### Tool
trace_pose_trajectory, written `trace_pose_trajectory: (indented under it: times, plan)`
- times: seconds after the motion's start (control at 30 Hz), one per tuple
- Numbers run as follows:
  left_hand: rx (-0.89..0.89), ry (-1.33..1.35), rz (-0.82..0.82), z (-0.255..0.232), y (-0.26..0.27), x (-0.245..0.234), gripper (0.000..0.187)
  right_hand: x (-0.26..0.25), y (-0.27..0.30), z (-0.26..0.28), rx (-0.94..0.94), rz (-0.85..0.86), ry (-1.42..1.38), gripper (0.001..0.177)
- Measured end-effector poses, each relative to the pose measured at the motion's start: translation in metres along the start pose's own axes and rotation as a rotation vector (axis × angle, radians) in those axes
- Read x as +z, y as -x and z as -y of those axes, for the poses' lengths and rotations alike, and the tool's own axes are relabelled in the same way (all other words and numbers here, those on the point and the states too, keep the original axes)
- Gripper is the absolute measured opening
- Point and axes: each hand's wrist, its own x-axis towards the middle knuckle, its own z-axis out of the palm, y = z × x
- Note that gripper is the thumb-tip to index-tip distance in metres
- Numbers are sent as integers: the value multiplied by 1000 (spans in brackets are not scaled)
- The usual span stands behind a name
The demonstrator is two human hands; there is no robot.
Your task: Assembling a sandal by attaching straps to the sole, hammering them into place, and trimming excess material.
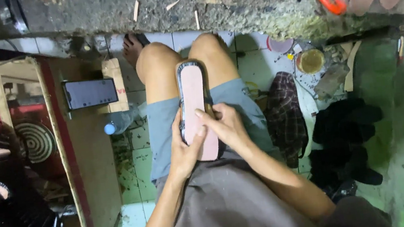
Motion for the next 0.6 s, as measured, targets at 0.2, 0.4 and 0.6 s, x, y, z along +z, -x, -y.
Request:
trace_pose_trajectory:
  times: [0.2,0.4,0.6]
  plan:
    - [55,62,97,-3,4,-37,96,-26,25,110,-31,138,495,64]
    - [463,-265,418,-42,-29,-130,69,-64,9,92,-691,128,269,72]
    - [736,-608,111,-70,-78,-127,56,-63,-16,92,-909,-145,383,21]
